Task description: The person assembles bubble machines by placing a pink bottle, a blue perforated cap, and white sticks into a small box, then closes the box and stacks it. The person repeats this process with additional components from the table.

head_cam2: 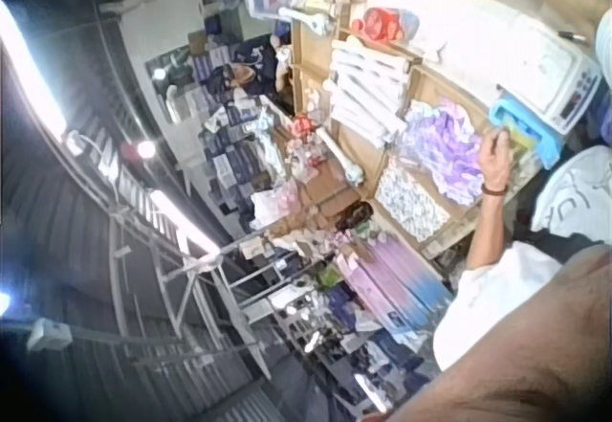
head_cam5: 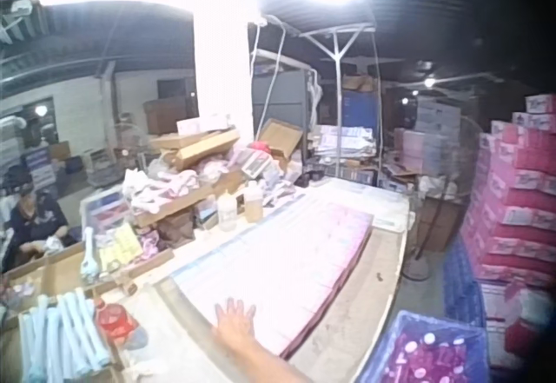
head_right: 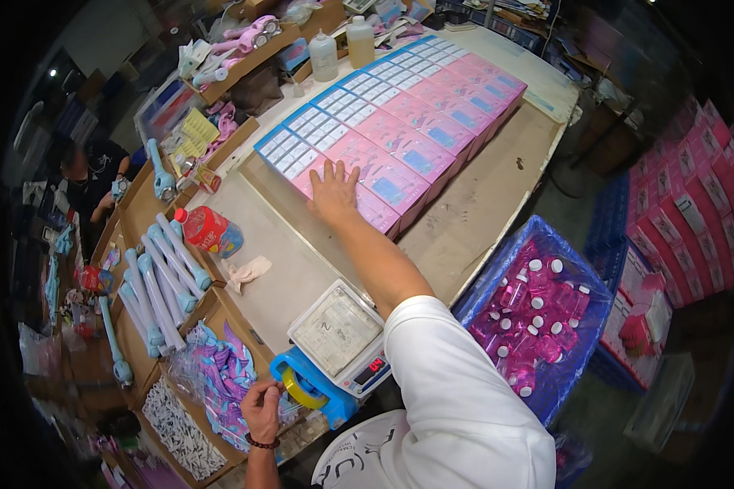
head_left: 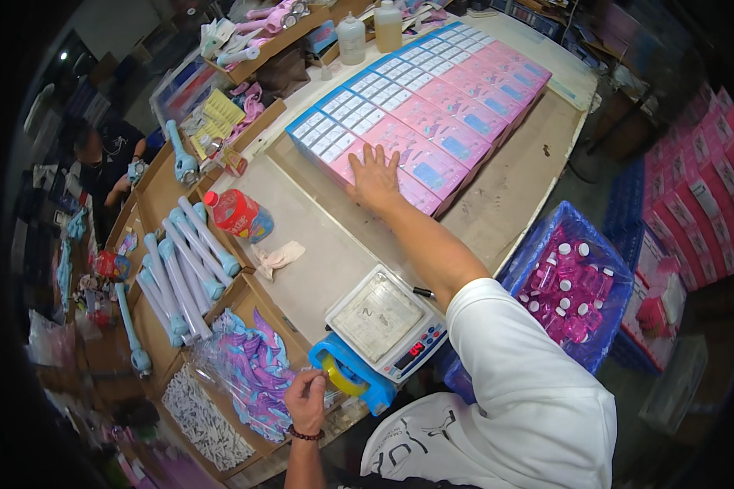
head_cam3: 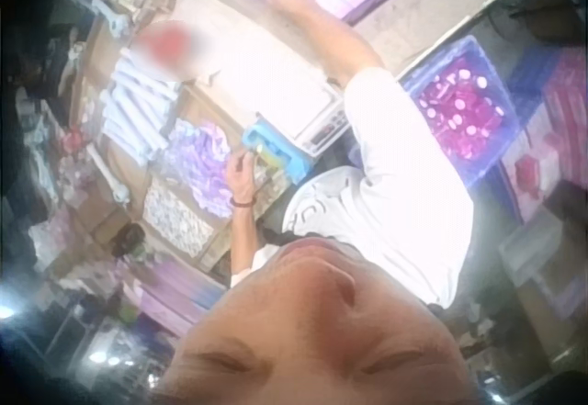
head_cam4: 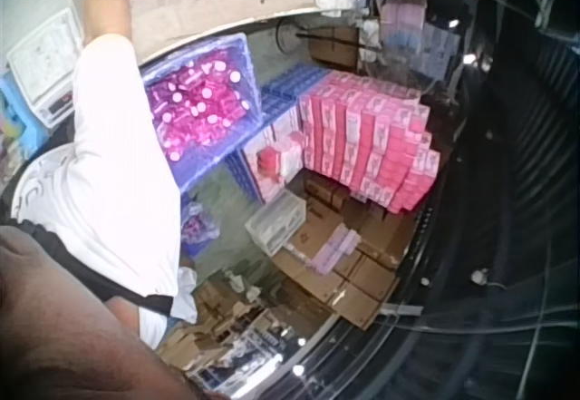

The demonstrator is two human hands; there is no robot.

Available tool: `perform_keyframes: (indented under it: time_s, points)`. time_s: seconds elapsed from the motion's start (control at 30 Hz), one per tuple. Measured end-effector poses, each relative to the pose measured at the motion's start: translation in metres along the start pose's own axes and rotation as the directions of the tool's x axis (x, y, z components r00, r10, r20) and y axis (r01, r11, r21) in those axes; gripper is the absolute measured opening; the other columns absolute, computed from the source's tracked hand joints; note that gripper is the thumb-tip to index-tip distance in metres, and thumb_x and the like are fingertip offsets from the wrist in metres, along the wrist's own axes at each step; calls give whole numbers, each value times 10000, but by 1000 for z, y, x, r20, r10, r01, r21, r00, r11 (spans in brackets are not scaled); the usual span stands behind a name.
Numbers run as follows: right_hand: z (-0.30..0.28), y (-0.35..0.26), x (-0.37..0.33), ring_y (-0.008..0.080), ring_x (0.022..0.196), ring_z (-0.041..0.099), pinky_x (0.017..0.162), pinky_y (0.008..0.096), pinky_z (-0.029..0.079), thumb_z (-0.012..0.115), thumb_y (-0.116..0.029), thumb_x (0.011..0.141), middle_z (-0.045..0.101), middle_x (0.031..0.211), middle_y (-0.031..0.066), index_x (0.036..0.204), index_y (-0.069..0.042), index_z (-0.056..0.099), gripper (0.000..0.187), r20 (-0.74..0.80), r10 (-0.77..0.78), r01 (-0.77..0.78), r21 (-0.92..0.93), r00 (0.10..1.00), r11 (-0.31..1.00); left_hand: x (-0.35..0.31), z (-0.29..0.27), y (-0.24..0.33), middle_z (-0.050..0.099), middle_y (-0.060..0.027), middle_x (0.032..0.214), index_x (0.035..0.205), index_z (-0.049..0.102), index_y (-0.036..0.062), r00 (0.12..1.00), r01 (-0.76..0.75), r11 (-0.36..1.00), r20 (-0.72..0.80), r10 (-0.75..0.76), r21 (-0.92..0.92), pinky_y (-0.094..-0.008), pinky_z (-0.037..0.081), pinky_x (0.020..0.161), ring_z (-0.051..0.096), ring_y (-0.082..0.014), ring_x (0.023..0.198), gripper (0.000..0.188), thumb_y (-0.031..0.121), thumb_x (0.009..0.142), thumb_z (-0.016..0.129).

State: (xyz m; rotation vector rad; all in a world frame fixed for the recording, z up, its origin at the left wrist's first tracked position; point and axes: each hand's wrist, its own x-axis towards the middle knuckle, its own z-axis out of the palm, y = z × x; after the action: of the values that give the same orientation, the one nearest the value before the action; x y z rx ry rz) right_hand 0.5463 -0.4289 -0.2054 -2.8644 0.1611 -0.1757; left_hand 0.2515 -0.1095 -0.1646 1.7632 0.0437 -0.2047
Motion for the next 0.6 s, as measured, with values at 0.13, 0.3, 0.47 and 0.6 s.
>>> perform_keyframes:
  time_s: [0.13, 0.3, 0.47, 0.6]
  points:
    - [4, -1, -2, 408, 1404, 245, 1082, 678, 165, 640, -382, 834, 327, 1485, 226, 1399, -112, 430, 661, -9, -9, 9, -20, 1000, 1000, -16, -7, -7, 678, -81, 908, 960, 660, -29, 1000, -10, 1000, 0, 10, 28, -265, 493, 769, 624, -138, 841, 105, 50, 901, 624]
    - [17, 0, -24, 410, 1382, 292, 1086, 658, 184, 605, -411, 879, 333, 1491, 212, 1392, -121, 439, 612, -220, -48, 60, 50, 974, 997, -57, -9, -3, 680, -84, 893, 973, 675, -23, 998, 26, 1000, -64, -26, -3, -269, 501, 763, 629, -140, 835, 134, 72, 878, 663]
    - [27, 14, -106, 430, 1265, 425, 1048, 562, 305, 643, -294, 832, 526, 1308, 232, 1284, -72, 544, 513, -370, -264, 362, 227, 891, 904, -90, 5, -2, 687, -66, 824, 953, 682, -3, 996, -80, 985, -13, 83, 154, -271, 508, 685, 637, -122, 771, 130, 103, 878, 666]
    - [15, 47, -176, 410, 1190, 507, 1036, 458, 382, 636, -132, 832, 542, 1280, 256, 1121, 32, 634, 333, -319, -253, 361, 350, 914, 865, -107, 25, -6, 670, -104, 807, 914, 671, 20, 969, -243, 940, 97, 225, 242, -316, 507, 653, 645, -208, 703, 148, 157, 861, 678]
